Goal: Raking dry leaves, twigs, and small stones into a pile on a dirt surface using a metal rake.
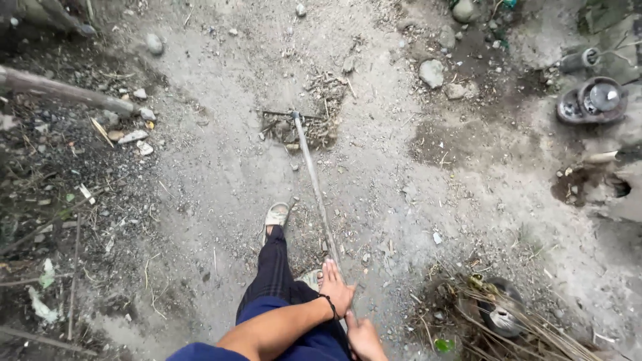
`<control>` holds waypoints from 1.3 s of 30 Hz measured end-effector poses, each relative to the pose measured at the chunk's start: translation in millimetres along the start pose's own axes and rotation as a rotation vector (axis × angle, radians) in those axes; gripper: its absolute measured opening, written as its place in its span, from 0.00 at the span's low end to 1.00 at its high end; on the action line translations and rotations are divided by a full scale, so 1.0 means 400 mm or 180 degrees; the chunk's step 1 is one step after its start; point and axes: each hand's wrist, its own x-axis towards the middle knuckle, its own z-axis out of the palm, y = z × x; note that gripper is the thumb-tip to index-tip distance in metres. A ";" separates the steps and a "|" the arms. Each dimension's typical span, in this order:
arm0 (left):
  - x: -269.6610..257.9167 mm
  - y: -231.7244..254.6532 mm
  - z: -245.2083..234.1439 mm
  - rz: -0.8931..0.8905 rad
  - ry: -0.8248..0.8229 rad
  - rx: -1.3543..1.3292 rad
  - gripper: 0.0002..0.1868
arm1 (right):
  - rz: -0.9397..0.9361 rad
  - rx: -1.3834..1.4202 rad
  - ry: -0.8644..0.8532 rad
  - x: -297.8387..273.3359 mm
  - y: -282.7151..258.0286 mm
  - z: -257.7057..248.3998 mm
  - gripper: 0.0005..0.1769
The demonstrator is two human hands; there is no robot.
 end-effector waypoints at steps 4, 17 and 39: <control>-0.015 0.007 -0.036 0.0046 -0.0079 -0.0005 0.25 | 0.0583 -0.0538 0.0176 -0.002 -0.020 -0.020 0.41; 0.426 -0.466 -0.465 -0.0025 0.0842 -0.0118 0.20 | -0.0450 0.1385 0.0235 0.354 -0.669 -0.223 0.31; 0.169 -0.219 -0.138 0.0009 -0.1115 0.0318 0.41 | 0.0361 0.1520 -0.0317 0.205 -0.201 0.078 0.35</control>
